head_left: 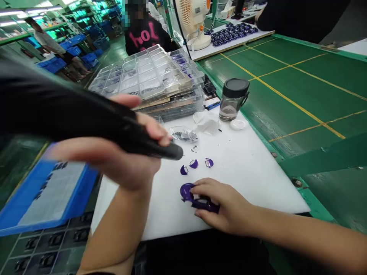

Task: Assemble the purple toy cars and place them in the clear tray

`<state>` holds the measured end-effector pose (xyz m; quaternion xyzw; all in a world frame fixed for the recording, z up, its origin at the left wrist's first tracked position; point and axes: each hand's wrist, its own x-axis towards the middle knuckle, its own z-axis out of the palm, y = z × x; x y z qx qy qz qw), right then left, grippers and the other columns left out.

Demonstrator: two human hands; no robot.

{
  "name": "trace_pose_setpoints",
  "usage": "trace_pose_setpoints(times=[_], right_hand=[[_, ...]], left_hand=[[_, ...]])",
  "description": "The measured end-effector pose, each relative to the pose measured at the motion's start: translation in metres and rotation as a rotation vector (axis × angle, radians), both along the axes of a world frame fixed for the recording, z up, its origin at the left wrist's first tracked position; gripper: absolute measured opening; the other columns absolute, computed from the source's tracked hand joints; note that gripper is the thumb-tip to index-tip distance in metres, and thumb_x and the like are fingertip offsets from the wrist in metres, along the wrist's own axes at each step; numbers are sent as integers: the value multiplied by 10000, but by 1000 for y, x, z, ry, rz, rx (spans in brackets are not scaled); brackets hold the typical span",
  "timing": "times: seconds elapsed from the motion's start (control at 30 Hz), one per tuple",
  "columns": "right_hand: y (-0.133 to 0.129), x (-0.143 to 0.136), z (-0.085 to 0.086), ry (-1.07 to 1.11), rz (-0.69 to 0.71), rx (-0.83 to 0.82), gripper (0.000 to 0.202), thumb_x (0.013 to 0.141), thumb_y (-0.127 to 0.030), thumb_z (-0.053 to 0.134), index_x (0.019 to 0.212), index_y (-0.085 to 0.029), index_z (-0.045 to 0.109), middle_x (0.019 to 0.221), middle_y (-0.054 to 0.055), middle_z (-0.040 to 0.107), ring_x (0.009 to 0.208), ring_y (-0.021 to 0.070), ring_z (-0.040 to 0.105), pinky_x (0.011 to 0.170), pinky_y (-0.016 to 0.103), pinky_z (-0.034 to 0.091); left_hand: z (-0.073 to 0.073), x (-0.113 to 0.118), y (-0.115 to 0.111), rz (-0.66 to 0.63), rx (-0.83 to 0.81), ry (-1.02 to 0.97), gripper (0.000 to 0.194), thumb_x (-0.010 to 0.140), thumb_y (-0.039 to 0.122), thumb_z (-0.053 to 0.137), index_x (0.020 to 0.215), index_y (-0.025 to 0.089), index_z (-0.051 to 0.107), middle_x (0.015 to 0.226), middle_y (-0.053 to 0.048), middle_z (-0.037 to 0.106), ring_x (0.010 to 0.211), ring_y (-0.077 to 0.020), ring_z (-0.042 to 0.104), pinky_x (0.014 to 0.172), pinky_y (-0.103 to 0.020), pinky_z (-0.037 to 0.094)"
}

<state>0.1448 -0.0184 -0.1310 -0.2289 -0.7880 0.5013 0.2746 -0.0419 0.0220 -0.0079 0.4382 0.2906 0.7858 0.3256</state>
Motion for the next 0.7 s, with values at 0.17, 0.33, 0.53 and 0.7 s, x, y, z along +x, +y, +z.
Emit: trace_pose_setpoints(times=[0.17, 0.33, 0.53, 0.7], right_hand=[[1, -4, -13, -238, 112, 533, 342, 912, -273, 574, 1239, -173, 578, 1227, 148, 598, 1103, 300, 551, 1020, 520, 378], [2, -7, -15, -315, 144, 519, 329, 924, -294, 567, 1230, -177, 584, 1238, 135, 586, 1115, 283, 535, 1020, 489, 380], [5, -2, -6, -138, 14, 468, 385, 875, -408, 649, 1161, -153, 618, 1166, 148, 622, 1070, 279, 569, 957, 448, 451], [25, 5, 2, -66, -379, 475, 162, 891, -219, 624, 1045, -170, 614, 983, 107, 659, 932, 229, 604, 824, 390, 506]], left_hand=[[-46, 19, 36, -30, 73, 192, 602, 792, 739, 698, 976, 170, 631, 576, -12, 561, 432, -160, 523, 435, -271, 447], [-72, 24, 42, -82, 23, 182, 583, 752, 694, 766, 984, 179, 617, 600, -15, 581, 470, -169, 546, 498, -284, 479], [-69, 19, 43, -50, 22, 175, 581, 768, 708, 744, 965, 177, 617, 594, -10, 572, 457, -156, 532, 475, -267, 468], [-44, 25, 26, -53, 3, 121, 685, 710, 827, 690, 917, 178, 619, 538, 1, 530, 402, -168, 515, 409, -276, 447]])
